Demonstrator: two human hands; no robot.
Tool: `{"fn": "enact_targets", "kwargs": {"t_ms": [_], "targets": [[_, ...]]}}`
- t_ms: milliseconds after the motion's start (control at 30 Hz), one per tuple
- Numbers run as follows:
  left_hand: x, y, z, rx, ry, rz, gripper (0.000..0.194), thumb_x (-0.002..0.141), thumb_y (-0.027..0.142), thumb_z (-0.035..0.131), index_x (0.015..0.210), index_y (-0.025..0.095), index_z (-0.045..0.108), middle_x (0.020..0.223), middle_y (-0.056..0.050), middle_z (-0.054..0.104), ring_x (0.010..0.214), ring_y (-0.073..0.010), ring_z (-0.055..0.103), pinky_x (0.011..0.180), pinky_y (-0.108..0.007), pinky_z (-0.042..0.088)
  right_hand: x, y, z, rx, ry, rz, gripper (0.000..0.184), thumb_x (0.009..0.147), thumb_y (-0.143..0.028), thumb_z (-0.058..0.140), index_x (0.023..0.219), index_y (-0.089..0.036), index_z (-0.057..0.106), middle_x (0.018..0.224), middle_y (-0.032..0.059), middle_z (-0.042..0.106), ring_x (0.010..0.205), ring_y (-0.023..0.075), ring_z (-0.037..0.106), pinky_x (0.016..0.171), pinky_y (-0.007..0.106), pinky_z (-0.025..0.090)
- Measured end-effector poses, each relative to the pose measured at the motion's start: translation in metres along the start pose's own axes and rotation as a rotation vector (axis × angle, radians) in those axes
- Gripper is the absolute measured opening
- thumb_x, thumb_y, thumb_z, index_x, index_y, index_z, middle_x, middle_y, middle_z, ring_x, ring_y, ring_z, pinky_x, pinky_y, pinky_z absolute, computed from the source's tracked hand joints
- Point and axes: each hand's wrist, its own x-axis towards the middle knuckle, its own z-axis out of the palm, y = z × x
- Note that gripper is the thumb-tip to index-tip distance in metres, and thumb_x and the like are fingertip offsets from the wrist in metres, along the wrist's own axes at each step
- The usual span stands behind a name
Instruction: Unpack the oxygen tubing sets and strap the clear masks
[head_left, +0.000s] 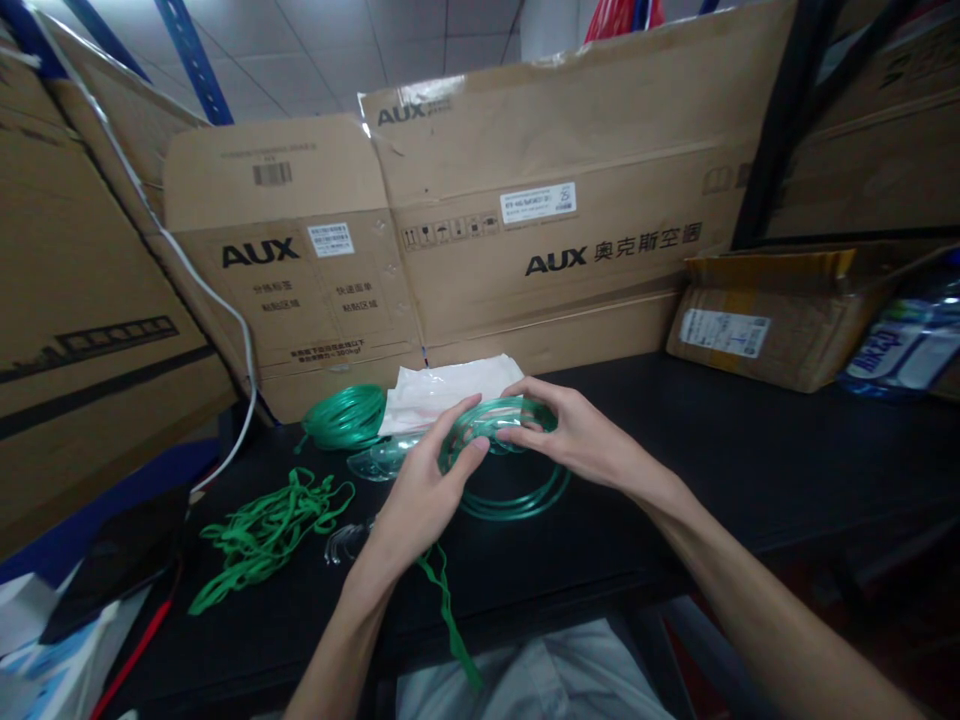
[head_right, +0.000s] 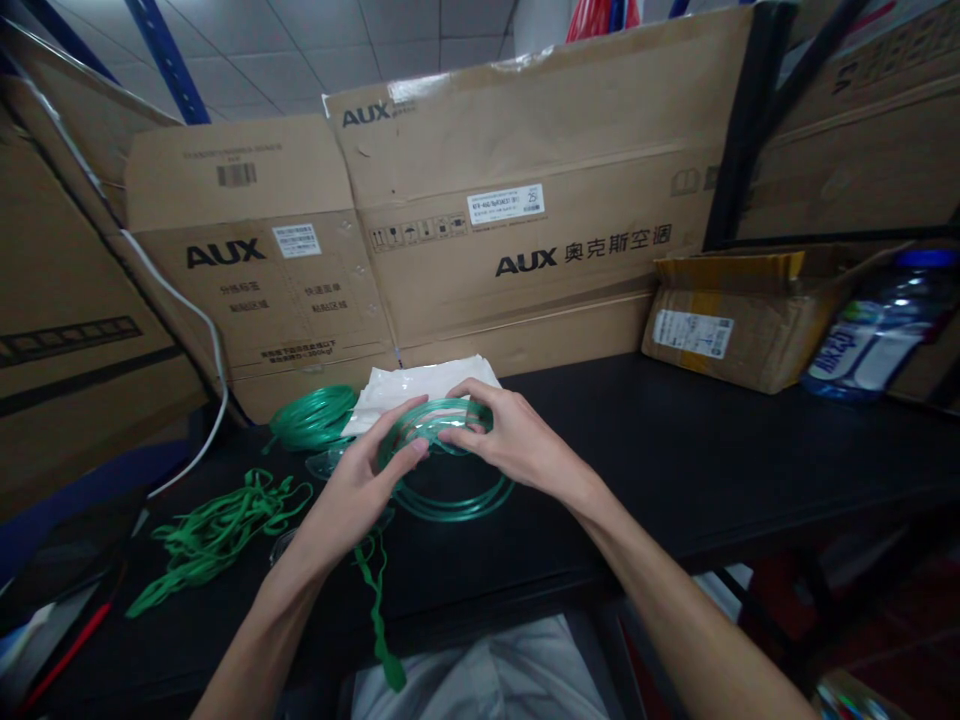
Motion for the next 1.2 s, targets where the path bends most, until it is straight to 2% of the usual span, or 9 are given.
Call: {"fn": "enact_targets", "kwargs": {"t_ms": [100,300,433,633,767,900,1000,1100,1200], "targets": [[0.001,0.000,0.001,-0.022,0.070,-0.001,0.042,0.093,0.035,0.060,0.133,0.025,0.060,0.138,-0.004,0.061,0.130,-0.0243,0.053,0.111,-0.035,0.038,0.001,0.000,0.006,-0.026,0.078,-0.020,0.017,0.091,-0.034,0.065,0.097,-0.019,0.065,0.081,-0.0013,0.061,0.072,0.0138,0.053,0.069,0.026,0.040],[0.004,-0.007,0.006,-0.052,0.183,-0.025,0.032,0.097,0.036,0.052,0.125,0.023,0.061,0.116,-0.004,0.067,0.093,-0.0186,0.064,0.085,-0.030,0.050,0.003,0.005,0.022,-0.028,0.184,-0.052,0.019,0.101,-0.035,0.047,0.101,-0.020,0.058,0.078,-0.0019,0.057,0.068,0.0135,0.052,0.069,0.026,0.039],[0.002,-0.012,0.007,0.160,0.187,0.009,0.023,0.099,0.034,0.048,0.114,0.021,0.061,0.102,-0.004,0.068,0.093,-0.0194,0.062,0.089,-0.031,0.046,0.003,0.012,0.017,-0.061,0.023,-0.043,0.014,0.099,-0.034,0.052,0.102,-0.020,0.054,0.084,-0.0011,0.057,0.076,0.0145,0.055,0.074,0.027,0.041],[-0.002,-0.002,0.003,0.317,0.117,0.052,0.019,0.097,0.034,0.053,0.108,0.022,0.063,0.103,-0.002,0.071,0.098,-0.0201,0.064,0.090,-0.029,0.044,0.000,0.017,-0.005,0.065,-0.259,0.091,0.026,0.096,-0.044,0.055,0.090,-0.019,0.057,0.071,-0.0022,0.055,0.068,0.0149,0.053,0.068,0.028,0.043],[-0.005,0.007,-0.005,0.362,0.090,0.009,0.021,0.096,0.036,0.054,0.106,0.023,0.067,0.096,0.000,0.071,0.089,-0.0198,0.064,0.083,-0.029,0.044,-0.002,0.006,-0.009,0.274,-0.246,0.201,0.031,0.091,-0.049,0.063,0.090,-0.018,0.059,0.066,-0.0038,0.053,0.064,0.0140,0.054,0.068,0.029,0.048],[-0.002,0.014,-0.022,0.246,0.047,-0.064,0.025,0.093,0.042,0.056,0.102,0.023,0.068,0.084,0.001,0.067,0.074,-0.0165,0.059,0.070,-0.027,0.044,0.013,-0.012,-0.005,0.633,-0.044,0.274,0.030,0.081,-0.040,0.078,0.082,-0.019,0.057,0.061,-0.0078,0.044,0.057,0.0086,0.045,0.071,0.027,0.053],[0.008,0.013,-0.042,0.011,0.015,-0.122,0.028,0.089,0.046,0.058,0.089,0.019,0.065,0.076,0.001,0.061,0.065,-0.0135,0.054,0.060,-0.024,0.043,0.041,-0.023,0.002,0.884,-0.060,0.378,0.026,0.079,-0.023,0.079,0.075,-0.018,0.054,0.063,-0.0065,0.045,0.057,0.0074,0.044,0.069,0.025,0.055],[0.027,0.005,-0.070,-0.040,0.196,-0.177,0.031,0.084,0.047,0.062,0.080,0.017,0.063,0.067,0.002,0.054,0.058,-0.0111,0.048,0.052,-0.021,0.037,0.077,-0.028,0.016,0.936,-0.128,0.477,0.013,0.086,-0.010,0.066,0.076,-0.014,0.058,0.068,-0.0023,0.051,0.062,0.0087,0.051,0.079,0.032,0.059],[0.052,-0.009,-0.103,0.104,0.436,-0.232,0.030,0.083,0.045,0.062,0.089,0.016,0.068,0.062,0.002,0.054,0.053,-0.0112,0.046,0.048,-0.021,0.031,0.109,-0.028,0.035,0.833,-0.249,0.530,0.007,0.090,-0.006,0.058,0.086,-0.010,0.061,0.075,0.0028,0.060,0.068,0.0124,0.061,0.085,0.040,0.061]]}}
